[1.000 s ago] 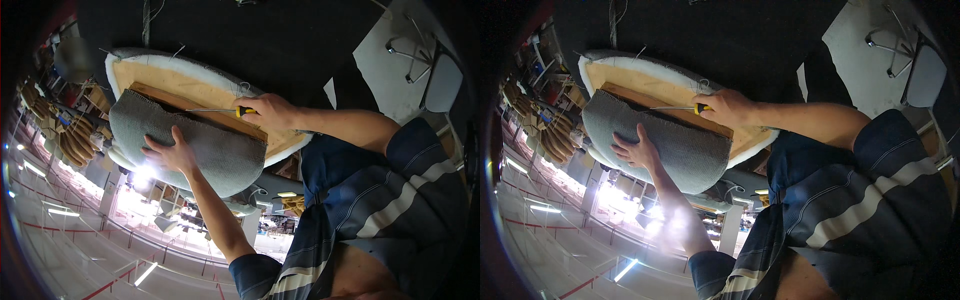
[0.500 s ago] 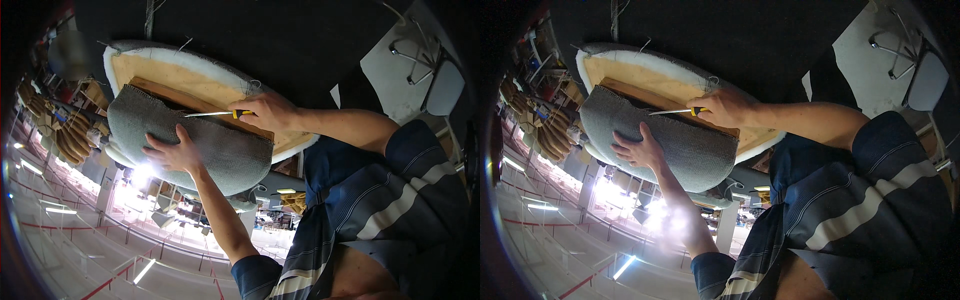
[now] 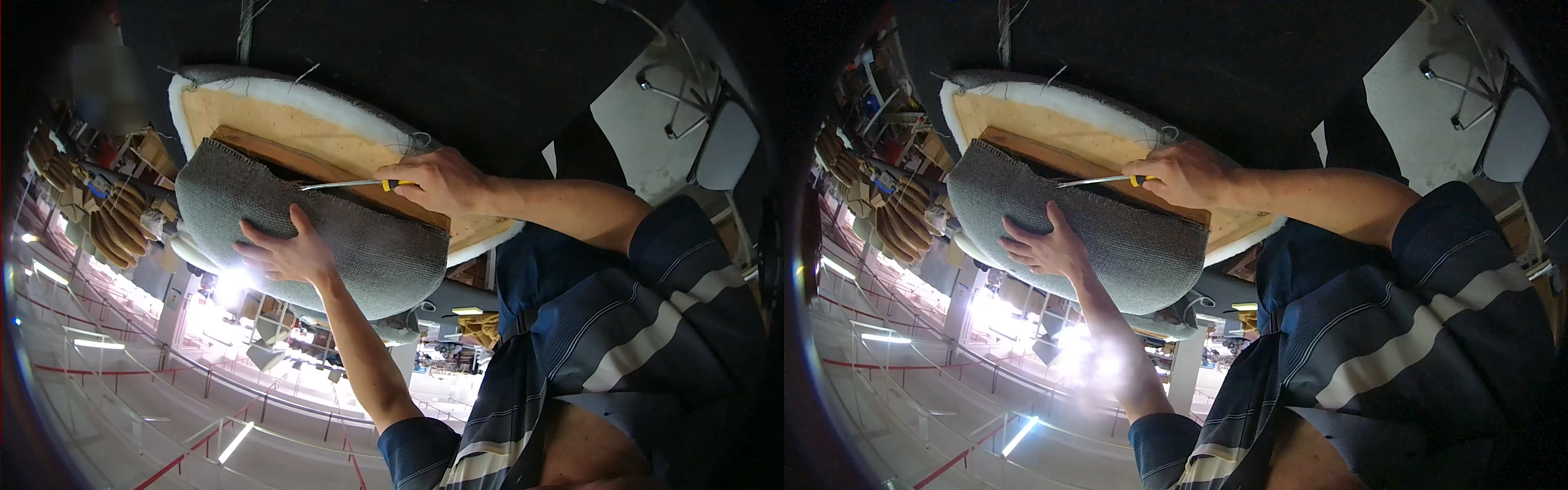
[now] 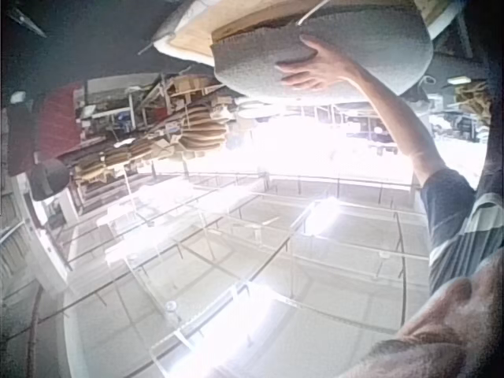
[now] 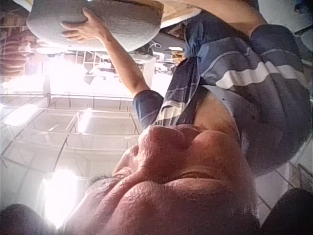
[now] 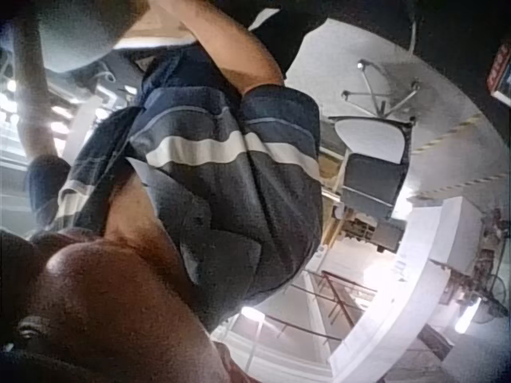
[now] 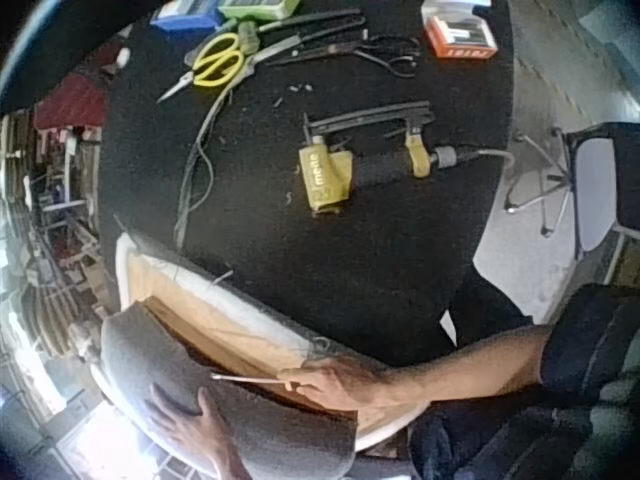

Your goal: The person attaches fabric to a cushion frame using a staple gun, tucks the fabric edge into the frame with a screwdriver, staples the fabric again, and smooths the cushion by hand.

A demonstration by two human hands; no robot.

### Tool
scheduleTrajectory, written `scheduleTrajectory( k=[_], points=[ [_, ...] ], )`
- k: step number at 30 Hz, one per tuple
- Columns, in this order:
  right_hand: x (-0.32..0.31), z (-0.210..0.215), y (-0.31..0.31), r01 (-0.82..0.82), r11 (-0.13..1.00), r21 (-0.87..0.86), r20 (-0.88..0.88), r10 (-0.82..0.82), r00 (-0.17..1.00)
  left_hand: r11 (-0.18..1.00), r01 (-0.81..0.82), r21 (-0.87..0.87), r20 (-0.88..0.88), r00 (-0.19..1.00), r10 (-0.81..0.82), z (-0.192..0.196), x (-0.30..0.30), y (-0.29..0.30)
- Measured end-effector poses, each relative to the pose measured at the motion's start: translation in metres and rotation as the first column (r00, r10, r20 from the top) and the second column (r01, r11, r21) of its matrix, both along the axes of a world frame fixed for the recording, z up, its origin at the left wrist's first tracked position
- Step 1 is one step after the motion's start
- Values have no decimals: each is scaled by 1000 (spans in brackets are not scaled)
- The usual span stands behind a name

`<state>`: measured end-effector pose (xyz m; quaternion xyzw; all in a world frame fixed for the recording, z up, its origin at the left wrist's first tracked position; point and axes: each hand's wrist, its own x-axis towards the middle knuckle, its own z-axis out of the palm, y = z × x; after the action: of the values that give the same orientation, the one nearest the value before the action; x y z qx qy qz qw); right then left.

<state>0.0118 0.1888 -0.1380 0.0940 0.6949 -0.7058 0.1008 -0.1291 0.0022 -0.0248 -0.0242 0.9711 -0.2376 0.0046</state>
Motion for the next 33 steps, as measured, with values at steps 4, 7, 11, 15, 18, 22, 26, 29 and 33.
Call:
scheduleTrajectory(
  k=[4,7,11,15,18,22,26,29,33],
  points=[
    [1,-2,0,40,999,14,-44,-39,998,1000,17,-16,-3,1000,-17,-1,0,-2],
    [2,-7,-4,42,999,25,-78,-40,996,999,17,-35,-3,1000,-17,-2,1,-8],
    [0,-2,2,12,998,60,-48,-9,999,999,15,-43,1,1000,-15,-3,0,-3],
    [5,-5,-10,45,999,-29,-4,-45,999,999,21,-44,0,1000,-21,-7,-2,-4],
    [13,-11,-39,164,984,-64,-7,-165,986,999,18,-41,1,1000,-18,-6,-2,-8],
    [17,-7,-47,217,765,-607,358,19,933,998,31,-53,-4,1000,-31,-3,-1,-7],
    [16,-1,-45,334,433,-837,467,249,849,997,37,-62,-9,999,-37,-3,-1,-7],
    [14,0,-51,348,385,-855,452,226,863,999,28,-26,-16,999,-28,-3,0,-4],
    [12,-5,-49,371,351,-860,495,393,775,998,31,-62,-10,999,-32,-4,-2,-6]
  ],
)
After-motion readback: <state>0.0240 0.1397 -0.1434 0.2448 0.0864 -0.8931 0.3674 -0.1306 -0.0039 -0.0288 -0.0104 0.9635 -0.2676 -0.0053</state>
